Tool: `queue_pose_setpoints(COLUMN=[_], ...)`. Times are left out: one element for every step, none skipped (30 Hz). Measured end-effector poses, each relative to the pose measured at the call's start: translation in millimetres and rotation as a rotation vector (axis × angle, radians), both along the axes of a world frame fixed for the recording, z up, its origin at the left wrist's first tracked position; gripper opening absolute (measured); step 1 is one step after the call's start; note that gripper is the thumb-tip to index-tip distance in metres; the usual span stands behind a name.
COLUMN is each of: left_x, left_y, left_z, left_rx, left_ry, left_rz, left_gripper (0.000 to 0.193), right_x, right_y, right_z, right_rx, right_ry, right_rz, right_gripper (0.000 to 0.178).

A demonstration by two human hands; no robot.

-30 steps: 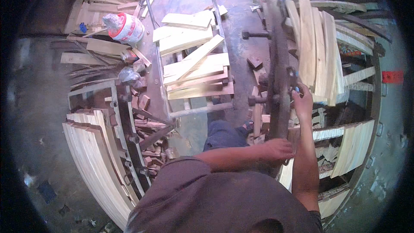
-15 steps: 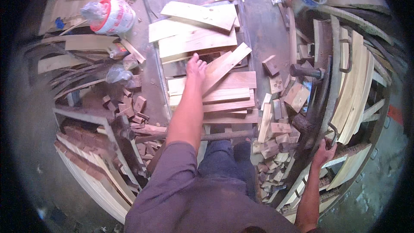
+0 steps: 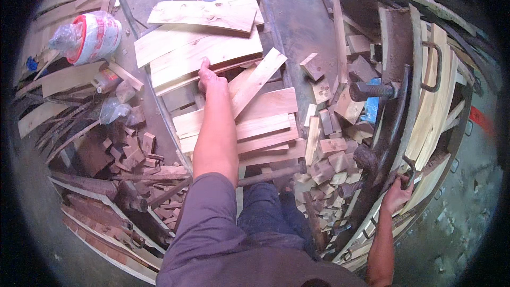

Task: The person repeatedly picks up wooden planks from a pile on the floor and places them onto a metal rack. They handle the planks one at a time, arranging them in a stack on the rack throughout the clip.

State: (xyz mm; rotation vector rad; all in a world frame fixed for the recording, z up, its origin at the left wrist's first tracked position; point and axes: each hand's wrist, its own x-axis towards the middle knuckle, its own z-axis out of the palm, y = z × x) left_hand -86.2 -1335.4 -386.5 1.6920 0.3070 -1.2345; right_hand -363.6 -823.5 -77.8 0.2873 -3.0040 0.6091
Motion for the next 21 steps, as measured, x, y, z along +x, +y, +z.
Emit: queue_pose_setpoints(left_x=[-3,-8,-6,-2,4,13,23,35,48,63,75,87,102,104,110,118,124,129,130,129,125], left_y=[1,-2,1,6,4,6,13,20,29,41,49,61,76,89,104,120,137,155,172,189,207], left_z=[15,37,47,57,68,67,73,77,83,90,97,102,108,132,153,176,203,232,261,287,315], left_rx=[-0.011,0.052,0.029,0.007,-0.024,-0.069,-0.051,-0.098,-0.144,-0.146,-0.192,-0.280,-0.368,-0.372,-0.465,-0.520,-0.575,-0.611,-0.646,-0.674,-0.730], left_ry=[-0.037,-0.130,-0.130,-0.129,-0.133,-0.178,-0.142,-0.125,-0.110,-0.097,-0.050,-0.015,0.017,0.029,0.082,0.096,0.114,0.178,0.250,0.263,0.406], left_rz=[-0.005,-0.021,-0.034,-0.045,-0.050,-0.038,-0.050,-0.079,-0.104,-0.139,-0.148,-0.171,-0.195,-0.244,-0.306,-0.388,-0.475,-0.539,-0.611,-0.700,-0.756], left_gripper=[0.061,0.053,0.051,0.050,0.049,0.045,0.045,0.045,0.045,0.047,0.045,0.044,0.043,0.040,0.044,0.049,0.053,0.058,0.063,0.067,0.067], right_x=[-1,1,0,-3,-4,-4,-6,-7,-6,-2,-3,-8,-12,-11,-8,-4,-3,-5,-9,-15,-11], right_y=[2,-4,-2,3,4,2,3,6,1,-5,1,10,18,20,17,10,6,9,15,16,13], right_z=[-1,0,-1,-3,-6,-6,-5,-6,-4,1,-2,-10,-15,-16,-12,-9,-4,-4,-6,-4,12], right_rx=[-0.006,0.012,0.007,0.003,-0.010,0.013,0.025,0.037,0.049,0.075,0.005,-0.064,-0.132,-0.054,-0.099,-0.143,-0.187,-0.231,-0.274,-0.141,-0.028], right_ry=[0.024,0.032,0.040,0.047,0.051,0.085,0.085,0.079,0.072,0.051,0.039,0.030,0.019,0.038,0.057,0.076,0.100,0.080,0.066,-0.089,-0.145], right_rz=[0.029,-0.016,-0.008,0.001,0.014,0.018,0.016,0.014,0.017,0.017,0.033,0.052,0.070,0.047,0.105,0.161,0.212,0.247,0.274,0.244,0.230], right_gripper=[0.012,0.010,0.009,0.009,0.008,0.008,0.008,0.008,0.008,0.009,0.008,0.007,0.007,0.010,0.013,0.016,0.020,0.025,0.031,0.033,0.036])
